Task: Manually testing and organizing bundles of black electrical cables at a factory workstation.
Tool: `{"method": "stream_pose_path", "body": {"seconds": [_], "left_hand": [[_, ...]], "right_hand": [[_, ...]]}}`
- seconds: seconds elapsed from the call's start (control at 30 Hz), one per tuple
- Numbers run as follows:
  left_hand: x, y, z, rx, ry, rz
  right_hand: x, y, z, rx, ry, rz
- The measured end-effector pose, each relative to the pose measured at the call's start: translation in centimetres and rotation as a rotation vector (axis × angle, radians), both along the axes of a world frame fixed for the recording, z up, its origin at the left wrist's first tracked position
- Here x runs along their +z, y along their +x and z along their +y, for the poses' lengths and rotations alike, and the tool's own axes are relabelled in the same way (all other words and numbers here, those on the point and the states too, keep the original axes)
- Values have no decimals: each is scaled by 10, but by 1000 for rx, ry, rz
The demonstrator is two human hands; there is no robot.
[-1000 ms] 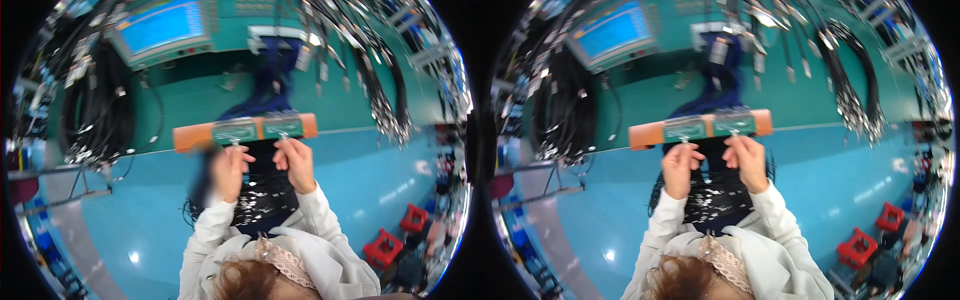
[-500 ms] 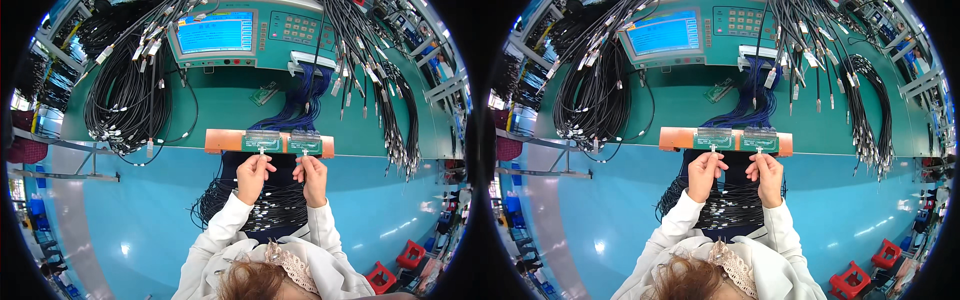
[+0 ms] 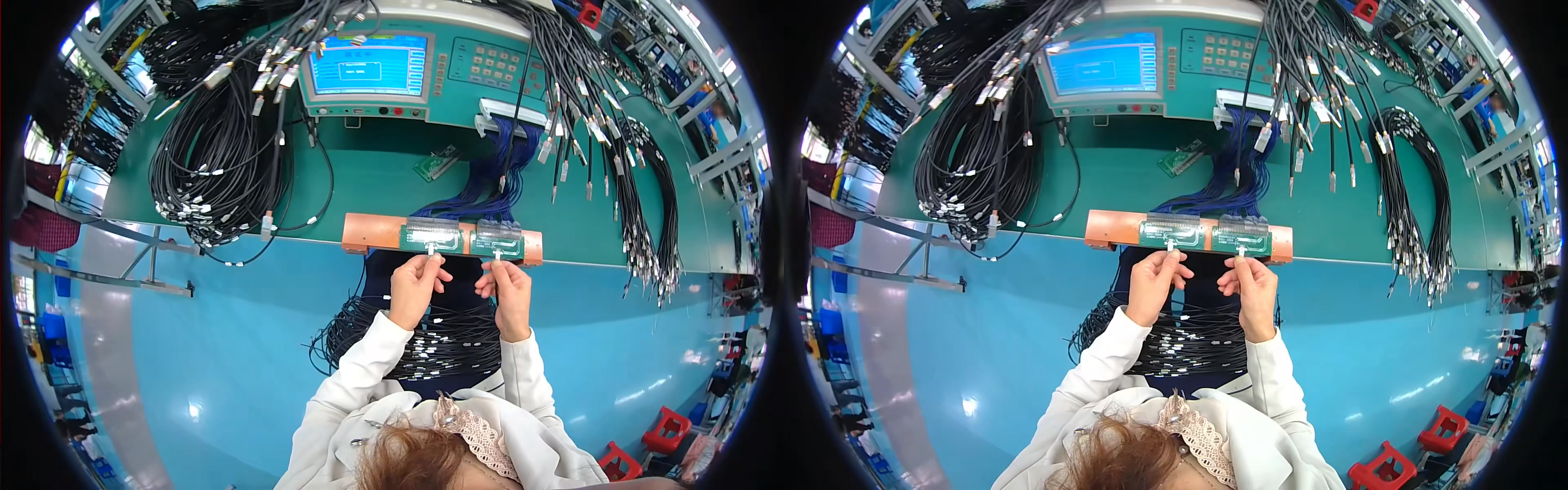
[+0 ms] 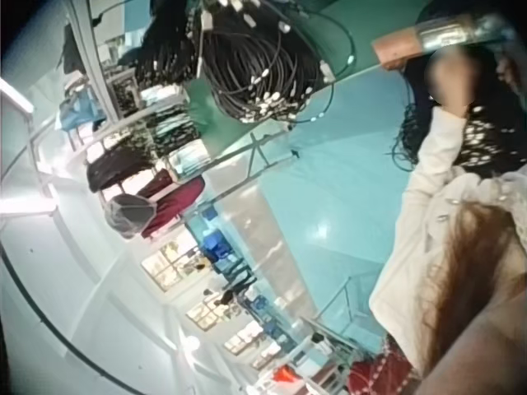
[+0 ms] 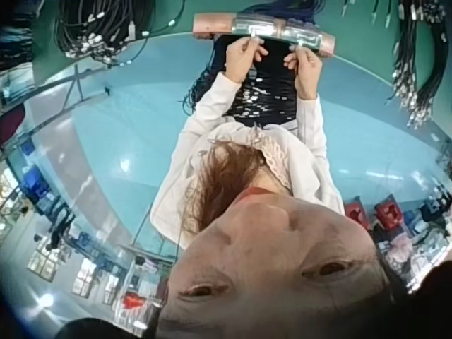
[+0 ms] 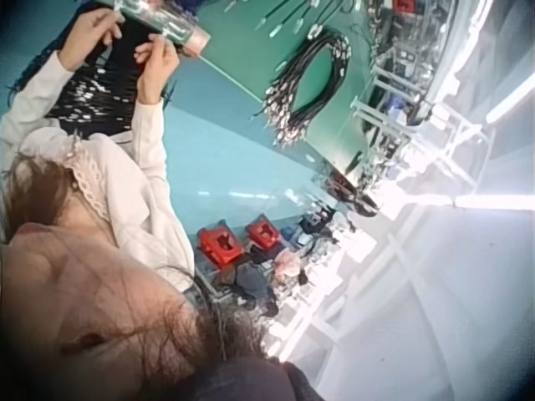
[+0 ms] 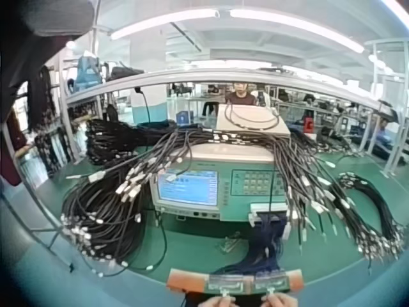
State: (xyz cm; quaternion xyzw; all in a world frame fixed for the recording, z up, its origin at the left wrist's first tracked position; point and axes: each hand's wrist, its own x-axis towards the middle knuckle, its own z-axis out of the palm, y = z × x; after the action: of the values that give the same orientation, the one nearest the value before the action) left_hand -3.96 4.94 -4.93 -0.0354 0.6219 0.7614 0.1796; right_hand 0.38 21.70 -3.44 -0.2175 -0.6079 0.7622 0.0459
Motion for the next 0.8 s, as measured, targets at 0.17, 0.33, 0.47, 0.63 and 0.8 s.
{"method": "stream_pose_path", "body": {"seconds": [0.17, 0.33, 0.47, 0.63, 0.8], "left_hand": [[16, 4, -47, -54, -389, 234], [93, -40, -144, 441, -955, 925], [120, -98, -197, 582, -1387, 1149], [122, -134, -216, 374, -1799, 1128], [165, -96, -204, 572, -1722, 1301]], "right_hand": [[17, 22, 15, 0, 648, 0], [56, 53, 35, -154, 662, 70], [70, 55, 20, -52, 637, 147], [80, 53, -20, 133, 585, 211], [91, 40, -51, 405, 396, 182]]}}
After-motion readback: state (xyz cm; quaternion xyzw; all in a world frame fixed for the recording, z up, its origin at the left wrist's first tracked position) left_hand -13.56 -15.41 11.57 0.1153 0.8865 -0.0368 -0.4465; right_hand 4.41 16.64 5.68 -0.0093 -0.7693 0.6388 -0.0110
